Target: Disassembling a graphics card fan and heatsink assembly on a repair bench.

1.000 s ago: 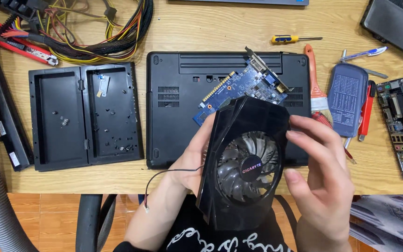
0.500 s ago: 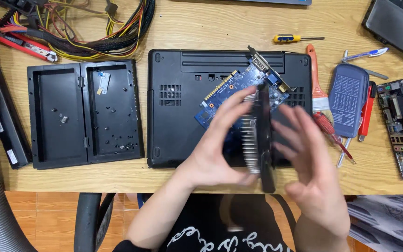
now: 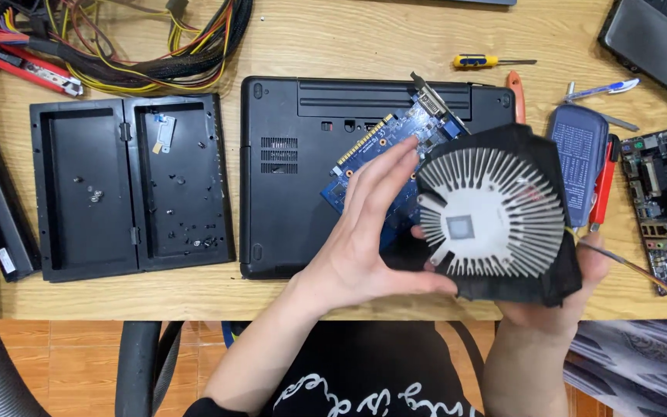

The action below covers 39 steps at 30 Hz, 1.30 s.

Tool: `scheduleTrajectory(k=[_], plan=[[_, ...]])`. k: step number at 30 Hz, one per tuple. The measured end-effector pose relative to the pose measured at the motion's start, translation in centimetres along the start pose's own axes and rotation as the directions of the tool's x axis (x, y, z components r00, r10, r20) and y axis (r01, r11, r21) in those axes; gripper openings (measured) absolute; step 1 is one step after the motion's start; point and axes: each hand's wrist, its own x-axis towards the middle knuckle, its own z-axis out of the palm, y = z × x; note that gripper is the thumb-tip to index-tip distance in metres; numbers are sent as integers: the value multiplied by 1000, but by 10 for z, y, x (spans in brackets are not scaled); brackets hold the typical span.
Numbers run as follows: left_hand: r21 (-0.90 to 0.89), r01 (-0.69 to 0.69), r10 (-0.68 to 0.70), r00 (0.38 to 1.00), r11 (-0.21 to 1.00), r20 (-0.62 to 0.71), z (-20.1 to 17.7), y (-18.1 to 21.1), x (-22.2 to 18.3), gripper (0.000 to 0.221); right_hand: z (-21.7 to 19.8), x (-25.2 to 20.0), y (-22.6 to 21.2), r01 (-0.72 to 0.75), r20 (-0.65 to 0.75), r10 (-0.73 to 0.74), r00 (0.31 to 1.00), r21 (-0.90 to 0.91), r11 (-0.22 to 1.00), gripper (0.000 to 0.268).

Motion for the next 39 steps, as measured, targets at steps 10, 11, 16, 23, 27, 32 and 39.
scheduleTrajectory(k=[10,11,16,23,27,32,39], plan=[[64,294,-270,929,954,-254,-37,18,-4,48,47,18,-35,-51,82,71,994,-230,972,100],[47,278,-262,941,959,-214,-37,19,-4,43,44,15,-32,18,118,11,993,-245,969,98],[-97,274,-280,958,957,-65,-22,24,-7,29,61,3,-20,329,240,-232,943,-549,768,89],[-657,545,-586,788,521,189,-5,35,-6,51,93,-13,-5,437,343,-352,871,-868,236,105],[-562,565,-649,758,604,66,-27,25,5,58,94,-22,-9,499,400,-299,866,-710,497,100],[-515,549,-571,810,658,134,-66,-15,25,46,26,-1,-17,500,408,-292,865,-755,425,76],[-319,625,-577,781,713,239,-71,-33,56,39,13,43,-49,544,530,-159,833,-837,58,67]])
